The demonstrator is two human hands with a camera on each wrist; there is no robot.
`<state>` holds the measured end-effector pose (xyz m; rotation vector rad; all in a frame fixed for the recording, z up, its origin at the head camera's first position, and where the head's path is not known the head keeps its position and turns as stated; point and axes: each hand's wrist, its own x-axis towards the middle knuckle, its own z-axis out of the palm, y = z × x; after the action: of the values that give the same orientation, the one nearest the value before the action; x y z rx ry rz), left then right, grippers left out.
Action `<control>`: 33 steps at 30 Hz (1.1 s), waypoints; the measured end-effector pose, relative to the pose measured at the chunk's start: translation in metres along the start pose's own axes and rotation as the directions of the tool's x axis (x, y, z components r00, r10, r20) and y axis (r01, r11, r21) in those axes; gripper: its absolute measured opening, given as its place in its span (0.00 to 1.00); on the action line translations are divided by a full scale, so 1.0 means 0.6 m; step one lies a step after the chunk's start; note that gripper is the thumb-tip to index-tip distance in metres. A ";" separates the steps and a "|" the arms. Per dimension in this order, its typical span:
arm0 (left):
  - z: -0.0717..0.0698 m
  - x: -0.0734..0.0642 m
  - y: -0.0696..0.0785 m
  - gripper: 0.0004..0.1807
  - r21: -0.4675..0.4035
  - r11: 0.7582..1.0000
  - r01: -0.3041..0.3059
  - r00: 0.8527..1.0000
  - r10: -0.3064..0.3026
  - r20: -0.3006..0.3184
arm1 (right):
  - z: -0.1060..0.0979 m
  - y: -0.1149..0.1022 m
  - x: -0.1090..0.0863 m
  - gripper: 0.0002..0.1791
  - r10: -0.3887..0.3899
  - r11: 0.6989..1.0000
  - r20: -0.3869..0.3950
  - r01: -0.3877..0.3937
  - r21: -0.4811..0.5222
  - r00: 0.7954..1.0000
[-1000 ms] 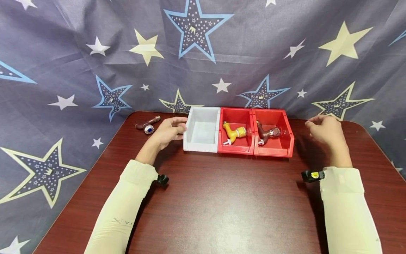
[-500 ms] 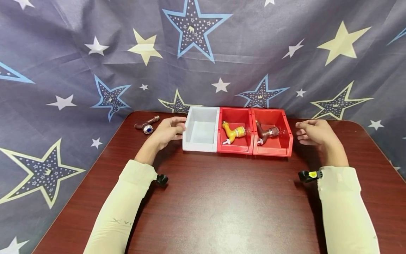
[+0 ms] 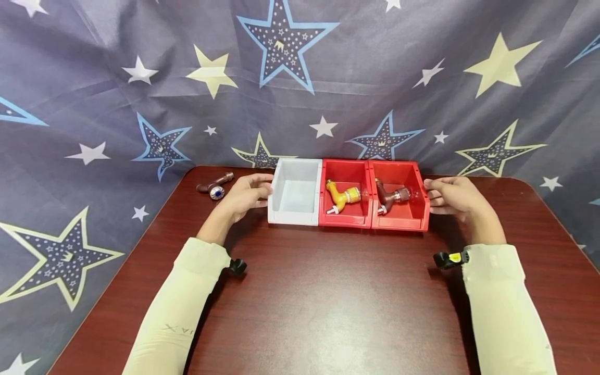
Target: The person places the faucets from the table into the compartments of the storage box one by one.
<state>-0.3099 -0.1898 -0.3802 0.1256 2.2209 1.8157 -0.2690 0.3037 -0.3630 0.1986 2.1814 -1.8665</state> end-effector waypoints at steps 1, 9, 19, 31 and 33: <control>0.000 0.000 0.000 0.26 -0.003 1.000 0.001 1.000 -0.001 0.000 | 0.001 0.000 0.001 0.20 0.001 1.000 0.000 -0.001 0.010 1.000; 0.000 -0.002 0.000 0.26 -0.009 1.000 0.008 1.000 -0.008 -0.001 | 0.000 0.006 0.002 0.13 0.005 0.992 0.021 -0.007 0.123 1.000; 0.001 -0.003 0.002 0.27 -0.006 1.000 0.012 1.000 -0.012 0.005 | -0.008 0.009 0.003 0.15 0.060 0.962 0.088 -0.081 0.261 0.994; -0.008 -0.007 0.003 0.26 0.004 1.000 0.011 1.000 -0.011 0.015 | -0.009 0.008 0.001 0.14 0.046 0.954 0.116 -0.078 0.289 0.992; -0.012 -0.006 0.006 0.25 0.017 1.000 0.005 1.000 -0.005 0.009 | -0.011 0.008 -0.001 0.15 0.042 0.957 0.109 -0.072 0.282 0.993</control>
<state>-0.3084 -0.1966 -0.3750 0.1310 2.2282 1.7907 -0.2679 0.3110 -0.3665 0.2141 1.8140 -2.1041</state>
